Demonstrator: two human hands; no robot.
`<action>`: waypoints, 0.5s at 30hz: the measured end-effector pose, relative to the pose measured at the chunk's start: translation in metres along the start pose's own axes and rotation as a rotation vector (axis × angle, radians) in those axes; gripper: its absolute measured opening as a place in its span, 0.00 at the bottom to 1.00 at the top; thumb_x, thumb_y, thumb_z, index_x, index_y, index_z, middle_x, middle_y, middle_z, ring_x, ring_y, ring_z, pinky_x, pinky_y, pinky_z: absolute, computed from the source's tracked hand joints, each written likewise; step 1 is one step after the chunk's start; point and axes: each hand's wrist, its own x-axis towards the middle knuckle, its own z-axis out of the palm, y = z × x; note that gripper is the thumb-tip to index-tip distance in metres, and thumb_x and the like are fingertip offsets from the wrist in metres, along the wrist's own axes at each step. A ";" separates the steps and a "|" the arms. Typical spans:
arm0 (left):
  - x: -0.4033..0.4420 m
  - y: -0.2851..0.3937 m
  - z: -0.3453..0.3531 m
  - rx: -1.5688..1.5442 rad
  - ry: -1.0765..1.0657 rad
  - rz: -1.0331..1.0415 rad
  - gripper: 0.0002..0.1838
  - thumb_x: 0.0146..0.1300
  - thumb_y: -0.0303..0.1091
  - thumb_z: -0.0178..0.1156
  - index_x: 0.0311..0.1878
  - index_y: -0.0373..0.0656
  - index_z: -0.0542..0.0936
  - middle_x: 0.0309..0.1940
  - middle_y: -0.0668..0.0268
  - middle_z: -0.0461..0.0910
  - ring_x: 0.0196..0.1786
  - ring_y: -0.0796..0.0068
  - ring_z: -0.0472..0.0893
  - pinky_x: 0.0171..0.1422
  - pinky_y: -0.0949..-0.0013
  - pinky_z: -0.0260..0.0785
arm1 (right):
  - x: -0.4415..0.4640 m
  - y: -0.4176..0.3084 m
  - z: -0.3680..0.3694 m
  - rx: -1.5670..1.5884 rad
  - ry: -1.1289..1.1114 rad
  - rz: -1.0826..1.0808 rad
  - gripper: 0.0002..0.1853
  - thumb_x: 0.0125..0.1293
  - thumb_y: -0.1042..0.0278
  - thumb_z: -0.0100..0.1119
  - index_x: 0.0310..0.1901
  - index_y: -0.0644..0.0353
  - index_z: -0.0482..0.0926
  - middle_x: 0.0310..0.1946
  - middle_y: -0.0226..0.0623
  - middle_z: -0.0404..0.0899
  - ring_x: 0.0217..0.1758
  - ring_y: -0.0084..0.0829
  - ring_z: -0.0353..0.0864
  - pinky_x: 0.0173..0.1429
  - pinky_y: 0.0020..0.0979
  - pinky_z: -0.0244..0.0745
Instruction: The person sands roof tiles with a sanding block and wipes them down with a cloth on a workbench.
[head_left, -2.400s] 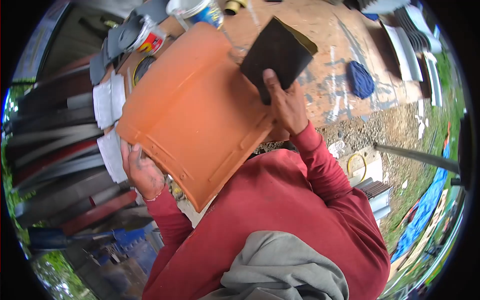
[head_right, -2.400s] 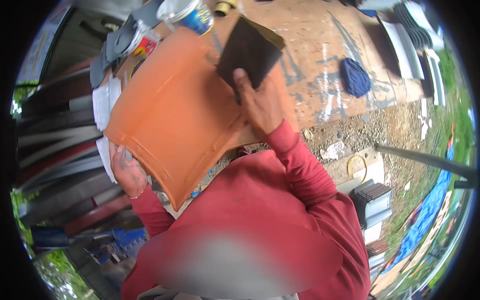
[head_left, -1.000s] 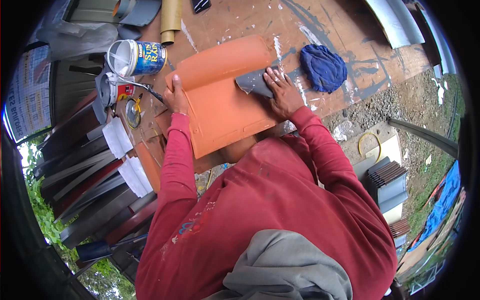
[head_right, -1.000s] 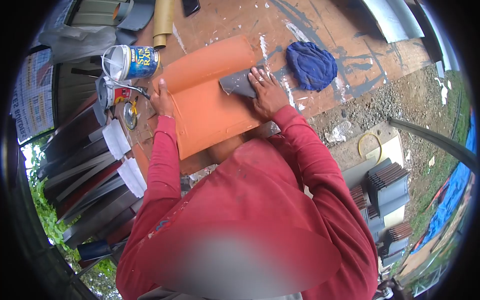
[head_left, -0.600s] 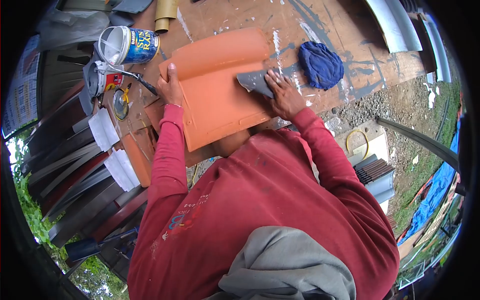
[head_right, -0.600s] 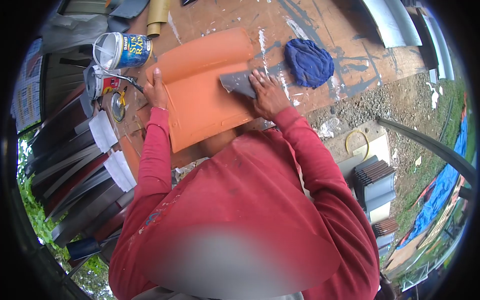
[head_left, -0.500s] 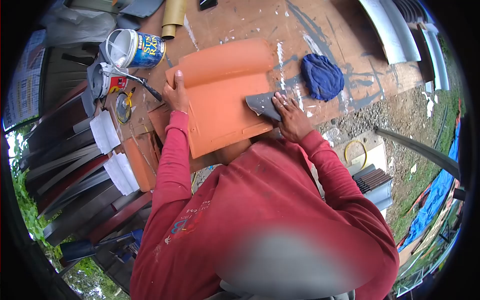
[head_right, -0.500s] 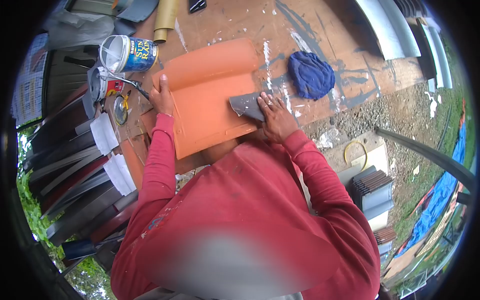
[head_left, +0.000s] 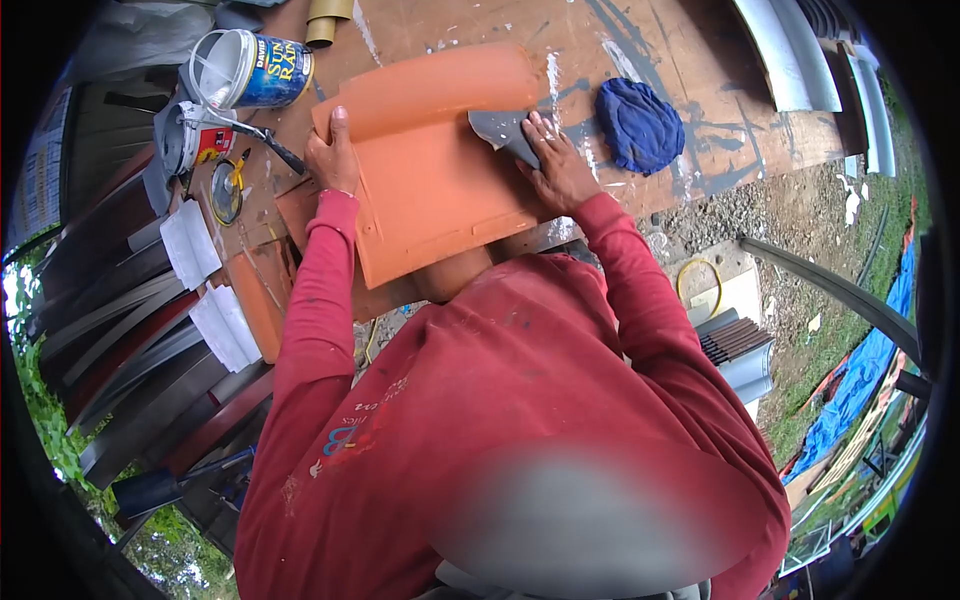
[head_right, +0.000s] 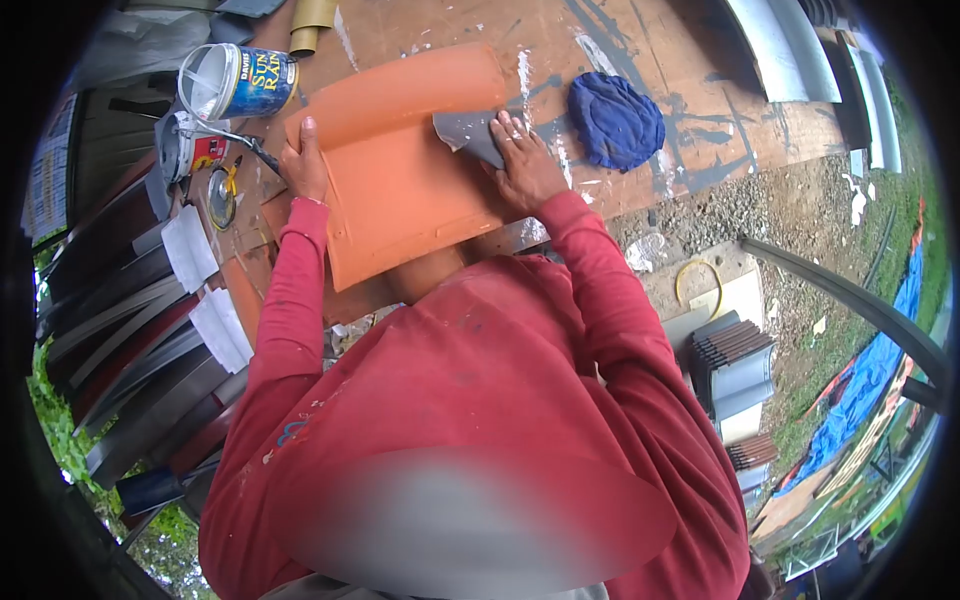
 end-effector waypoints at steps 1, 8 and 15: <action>0.001 -0.003 0.001 0.008 -0.007 -0.005 0.33 0.71 0.59 0.60 0.49 0.29 0.85 0.42 0.50 0.88 0.46 0.56 0.87 0.53 0.57 0.75 | -0.009 -0.006 -0.004 -0.003 -0.055 0.002 0.36 0.69 0.67 0.55 0.78 0.62 0.57 0.79 0.54 0.55 0.81 0.54 0.56 0.82 0.51 0.51; -0.011 0.016 -0.001 -0.089 0.032 0.067 0.34 0.71 0.60 0.60 0.47 0.29 0.85 0.39 0.52 0.88 0.44 0.59 0.86 0.51 0.57 0.75 | 0.005 0.008 0.001 0.026 -0.005 -0.051 0.36 0.70 0.62 0.54 0.78 0.58 0.57 0.81 0.46 0.54 0.82 0.50 0.55 0.82 0.53 0.50; 0.007 0.007 0.004 -0.065 0.081 0.061 0.32 0.69 0.59 0.62 0.47 0.31 0.84 0.40 0.50 0.87 0.44 0.55 0.86 0.50 0.55 0.75 | -0.015 0.010 -0.008 -0.170 -0.159 -0.018 0.38 0.73 0.56 0.55 0.80 0.55 0.54 0.81 0.43 0.53 0.84 0.45 0.53 0.83 0.52 0.48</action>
